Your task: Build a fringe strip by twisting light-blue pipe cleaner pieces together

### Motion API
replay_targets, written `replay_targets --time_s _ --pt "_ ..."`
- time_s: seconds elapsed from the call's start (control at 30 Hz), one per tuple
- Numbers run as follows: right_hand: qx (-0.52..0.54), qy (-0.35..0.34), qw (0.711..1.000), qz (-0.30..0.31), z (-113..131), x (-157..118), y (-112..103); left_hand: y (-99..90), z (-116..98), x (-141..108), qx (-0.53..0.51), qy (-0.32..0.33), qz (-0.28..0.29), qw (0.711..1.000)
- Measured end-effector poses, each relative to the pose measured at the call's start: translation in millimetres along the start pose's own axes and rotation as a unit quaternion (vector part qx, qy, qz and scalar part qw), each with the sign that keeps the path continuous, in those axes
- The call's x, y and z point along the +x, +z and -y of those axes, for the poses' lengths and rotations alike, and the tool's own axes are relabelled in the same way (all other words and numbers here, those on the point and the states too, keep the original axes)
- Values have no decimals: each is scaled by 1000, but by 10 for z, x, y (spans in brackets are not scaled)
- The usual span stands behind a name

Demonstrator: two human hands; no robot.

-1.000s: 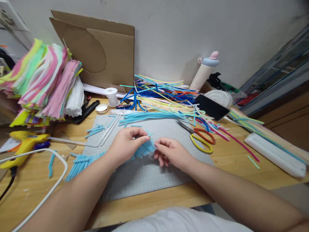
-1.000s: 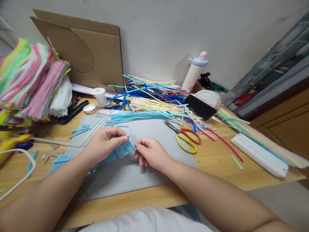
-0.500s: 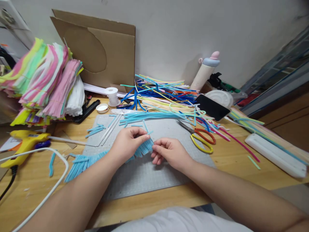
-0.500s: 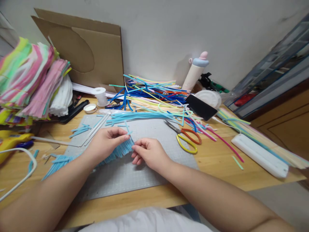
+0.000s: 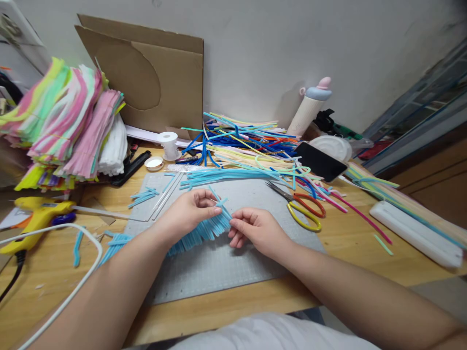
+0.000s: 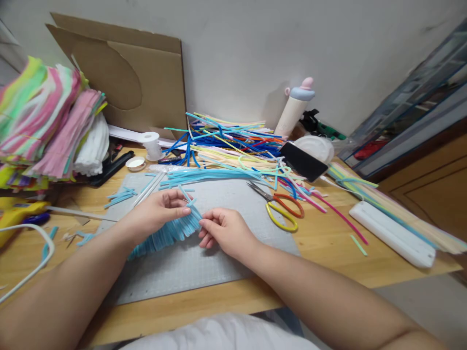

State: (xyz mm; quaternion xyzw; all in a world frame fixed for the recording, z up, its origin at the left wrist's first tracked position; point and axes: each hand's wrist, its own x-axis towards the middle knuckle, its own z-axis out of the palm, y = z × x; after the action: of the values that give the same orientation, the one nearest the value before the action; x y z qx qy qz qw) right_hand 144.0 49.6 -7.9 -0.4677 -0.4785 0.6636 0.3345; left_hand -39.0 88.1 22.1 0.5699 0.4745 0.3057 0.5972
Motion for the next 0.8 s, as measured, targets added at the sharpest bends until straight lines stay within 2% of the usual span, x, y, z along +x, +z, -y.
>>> replay_targets --time_s 0.27,0.43,0.53,0.67,0.8 --pt "-81 -35 996 15 -15 -11 -15 -20 25 -3 44 15 39 998" --pt "-105 -44 993 27 -7 -28 -29 11 -25 -28 68 3 33 997" --pt "-72 -41 996 28 3 -24 -25 41 -27 -37 80 -5 32 996" --pt "5 3 999 54 30 -7 -23 80 7 -38 79 -8 27 996" --pt "14 10 999 51 58 -2 -36 88 36 -36 64 -23 8 998"
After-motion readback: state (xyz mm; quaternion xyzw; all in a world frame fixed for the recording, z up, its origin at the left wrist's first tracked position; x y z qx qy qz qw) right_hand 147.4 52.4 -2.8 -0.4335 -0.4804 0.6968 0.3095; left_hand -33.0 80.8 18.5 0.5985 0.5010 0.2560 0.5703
